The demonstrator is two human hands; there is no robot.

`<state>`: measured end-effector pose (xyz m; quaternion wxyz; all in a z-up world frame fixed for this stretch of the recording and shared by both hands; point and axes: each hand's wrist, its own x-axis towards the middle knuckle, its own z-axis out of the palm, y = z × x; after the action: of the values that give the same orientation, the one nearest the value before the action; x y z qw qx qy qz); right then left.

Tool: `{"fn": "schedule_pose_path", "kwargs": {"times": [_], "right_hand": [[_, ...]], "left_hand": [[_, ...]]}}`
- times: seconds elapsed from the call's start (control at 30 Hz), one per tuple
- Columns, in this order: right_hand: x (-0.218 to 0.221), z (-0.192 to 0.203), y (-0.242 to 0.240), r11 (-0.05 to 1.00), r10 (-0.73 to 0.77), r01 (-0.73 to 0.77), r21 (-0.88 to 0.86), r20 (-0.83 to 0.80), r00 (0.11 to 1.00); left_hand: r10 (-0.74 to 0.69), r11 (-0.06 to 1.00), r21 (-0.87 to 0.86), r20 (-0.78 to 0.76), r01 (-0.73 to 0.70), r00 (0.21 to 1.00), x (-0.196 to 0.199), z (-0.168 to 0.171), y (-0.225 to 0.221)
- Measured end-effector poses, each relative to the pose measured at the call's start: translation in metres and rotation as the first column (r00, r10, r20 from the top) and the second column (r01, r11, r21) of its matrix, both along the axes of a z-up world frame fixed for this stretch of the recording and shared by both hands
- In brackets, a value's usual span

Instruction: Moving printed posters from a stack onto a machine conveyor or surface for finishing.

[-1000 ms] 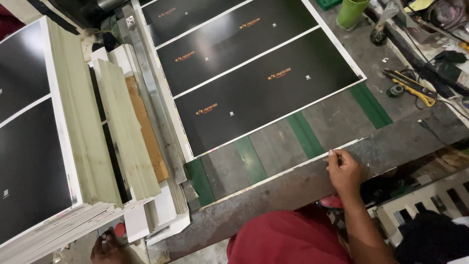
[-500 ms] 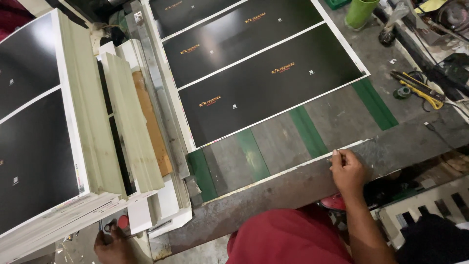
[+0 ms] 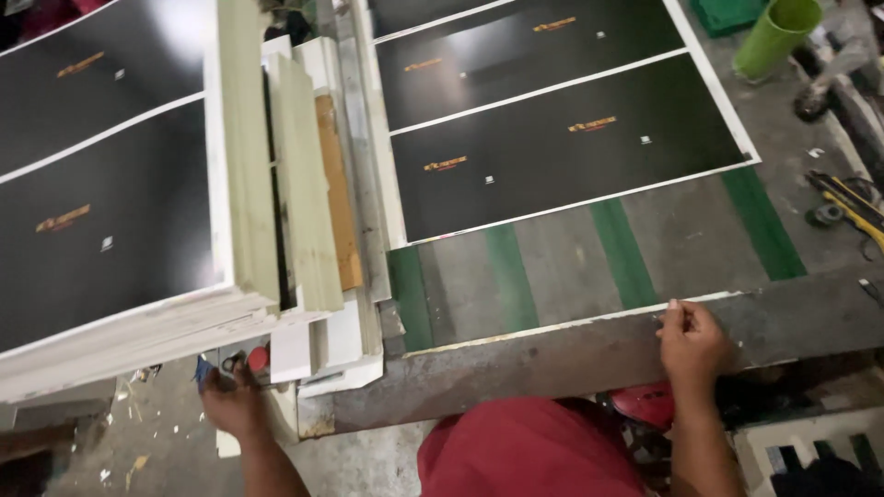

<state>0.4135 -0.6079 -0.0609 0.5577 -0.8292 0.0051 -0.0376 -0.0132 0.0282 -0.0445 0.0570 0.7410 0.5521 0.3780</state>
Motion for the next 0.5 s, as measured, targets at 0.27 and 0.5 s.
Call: {"fn": "schedule_pose_path", "kwargs": {"times": [0.27, 0.5], "right_hand": [[0.002, -0.002, -0.001, 0.997, -0.031, 0.032, -0.070, 0.014, 0.999], [0.009, 0.004, 0.002, 0.962, -0.129, 0.095, -0.257, -0.119, 0.984]], "left_hand": [[-0.061, 0.998, -0.018, 0.199, 0.066, 0.978, -0.011, -0.005, 0.004], [0.017, 0.989, 0.124, 0.435, -0.078, 0.900, 0.002, 0.101, -0.057]]}}
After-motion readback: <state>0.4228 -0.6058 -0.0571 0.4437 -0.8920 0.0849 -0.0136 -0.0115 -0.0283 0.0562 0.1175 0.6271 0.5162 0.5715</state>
